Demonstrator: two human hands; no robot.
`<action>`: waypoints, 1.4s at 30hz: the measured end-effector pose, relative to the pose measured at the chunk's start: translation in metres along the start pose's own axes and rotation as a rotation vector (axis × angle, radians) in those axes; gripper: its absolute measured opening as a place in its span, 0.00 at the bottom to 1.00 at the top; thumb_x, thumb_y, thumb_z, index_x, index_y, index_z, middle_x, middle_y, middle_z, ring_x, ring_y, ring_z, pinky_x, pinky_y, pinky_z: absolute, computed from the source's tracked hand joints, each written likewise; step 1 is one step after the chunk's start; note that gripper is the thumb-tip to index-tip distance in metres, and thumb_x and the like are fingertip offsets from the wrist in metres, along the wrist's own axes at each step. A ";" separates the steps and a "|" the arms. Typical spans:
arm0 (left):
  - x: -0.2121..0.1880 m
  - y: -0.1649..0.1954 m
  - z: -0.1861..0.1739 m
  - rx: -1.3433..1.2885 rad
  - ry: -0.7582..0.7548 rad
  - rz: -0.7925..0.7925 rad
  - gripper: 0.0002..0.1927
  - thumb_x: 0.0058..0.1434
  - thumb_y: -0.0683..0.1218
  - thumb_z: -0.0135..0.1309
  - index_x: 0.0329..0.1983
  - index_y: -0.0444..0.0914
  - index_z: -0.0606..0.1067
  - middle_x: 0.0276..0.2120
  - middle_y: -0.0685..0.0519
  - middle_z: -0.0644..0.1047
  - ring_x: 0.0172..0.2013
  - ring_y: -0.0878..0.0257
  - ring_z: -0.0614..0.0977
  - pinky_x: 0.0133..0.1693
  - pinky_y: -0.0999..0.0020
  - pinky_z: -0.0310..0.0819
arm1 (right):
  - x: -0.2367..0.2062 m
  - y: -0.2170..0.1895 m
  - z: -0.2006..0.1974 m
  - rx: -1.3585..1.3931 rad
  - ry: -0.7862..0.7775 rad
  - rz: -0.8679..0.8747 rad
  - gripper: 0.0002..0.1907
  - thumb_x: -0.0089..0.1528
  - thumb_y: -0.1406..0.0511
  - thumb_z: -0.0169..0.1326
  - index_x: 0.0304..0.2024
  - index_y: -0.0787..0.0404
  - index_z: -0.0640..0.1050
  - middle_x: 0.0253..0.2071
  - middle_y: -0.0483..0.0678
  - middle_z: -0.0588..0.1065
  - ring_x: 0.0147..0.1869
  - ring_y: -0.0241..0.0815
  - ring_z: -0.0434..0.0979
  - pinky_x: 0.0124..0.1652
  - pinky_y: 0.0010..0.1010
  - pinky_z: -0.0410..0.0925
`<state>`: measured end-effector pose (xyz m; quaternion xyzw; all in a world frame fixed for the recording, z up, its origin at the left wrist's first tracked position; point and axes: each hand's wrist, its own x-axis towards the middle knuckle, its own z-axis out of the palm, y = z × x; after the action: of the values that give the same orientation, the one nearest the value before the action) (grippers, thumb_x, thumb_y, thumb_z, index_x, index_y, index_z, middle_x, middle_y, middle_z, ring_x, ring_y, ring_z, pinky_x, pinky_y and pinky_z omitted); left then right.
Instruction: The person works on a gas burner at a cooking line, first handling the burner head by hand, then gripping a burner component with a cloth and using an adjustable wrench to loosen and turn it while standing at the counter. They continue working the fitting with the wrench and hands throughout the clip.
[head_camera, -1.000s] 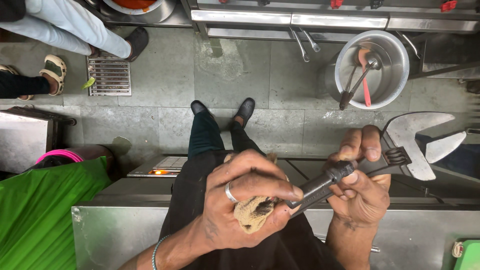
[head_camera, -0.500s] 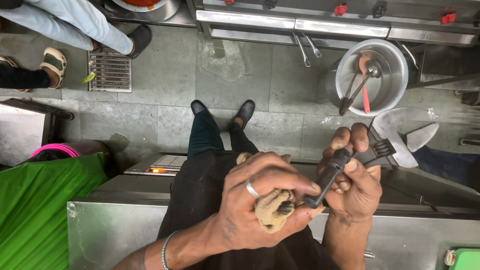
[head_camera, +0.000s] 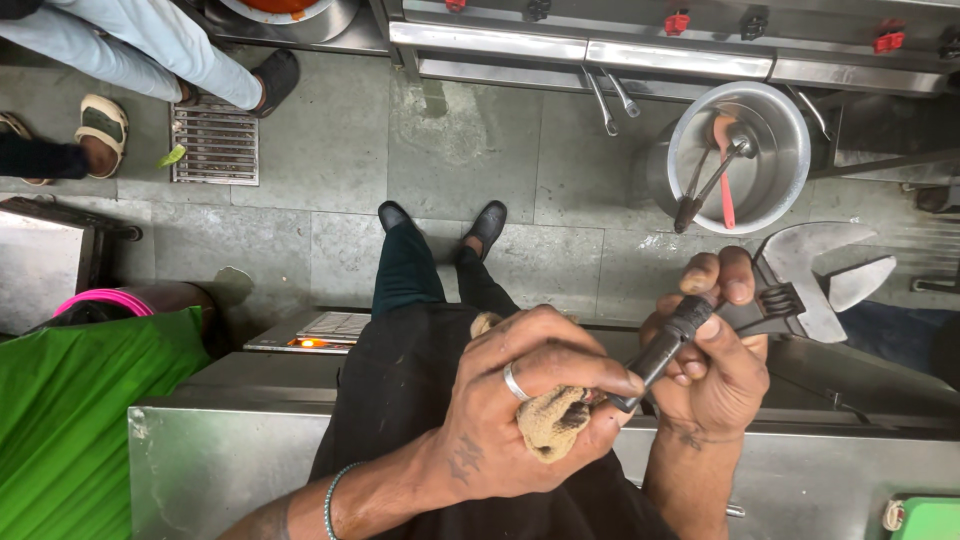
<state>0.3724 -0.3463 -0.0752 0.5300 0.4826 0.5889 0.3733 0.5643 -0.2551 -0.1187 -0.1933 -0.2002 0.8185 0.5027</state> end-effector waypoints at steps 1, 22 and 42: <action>0.000 0.000 0.000 -0.005 -0.002 -0.008 0.12 0.65 0.44 0.66 0.51 0.43 0.79 0.41 0.56 0.77 0.34 0.70 0.81 0.36 0.75 0.76 | 0.000 -0.001 0.000 0.002 -0.009 -0.004 0.13 0.68 0.78 0.54 0.44 0.59 0.65 0.49 0.51 0.72 0.28 0.24 0.65 0.25 0.12 0.62; 0.003 -0.002 0.004 -0.044 -0.005 -0.036 0.12 0.64 0.46 0.66 0.48 0.41 0.79 0.37 0.58 0.79 0.37 0.69 0.81 0.39 0.75 0.78 | 0.001 -0.001 0.000 -0.021 0.030 0.028 0.13 0.68 0.77 0.54 0.47 0.59 0.65 0.49 0.51 0.71 0.29 0.25 0.64 0.30 0.14 0.63; 0.008 0.004 0.008 -0.032 0.013 -0.038 0.13 0.65 0.48 0.68 0.49 0.42 0.78 0.35 0.59 0.77 0.37 0.71 0.82 0.41 0.76 0.79 | 0.006 0.007 0.001 -0.022 0.042 0.079 0.13 0.68 0.75 0.54 0.49 0.60 0.65 0.50 0.54 0.72 0.31 0.27 0.65 0.28 0.15 0.62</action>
<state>0.3789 -0.3379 -0.0694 0.5108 0.4855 0.5928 0.3899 0.5564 -0.2526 -0.1222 -0.2237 -0.1910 0.8311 0.4719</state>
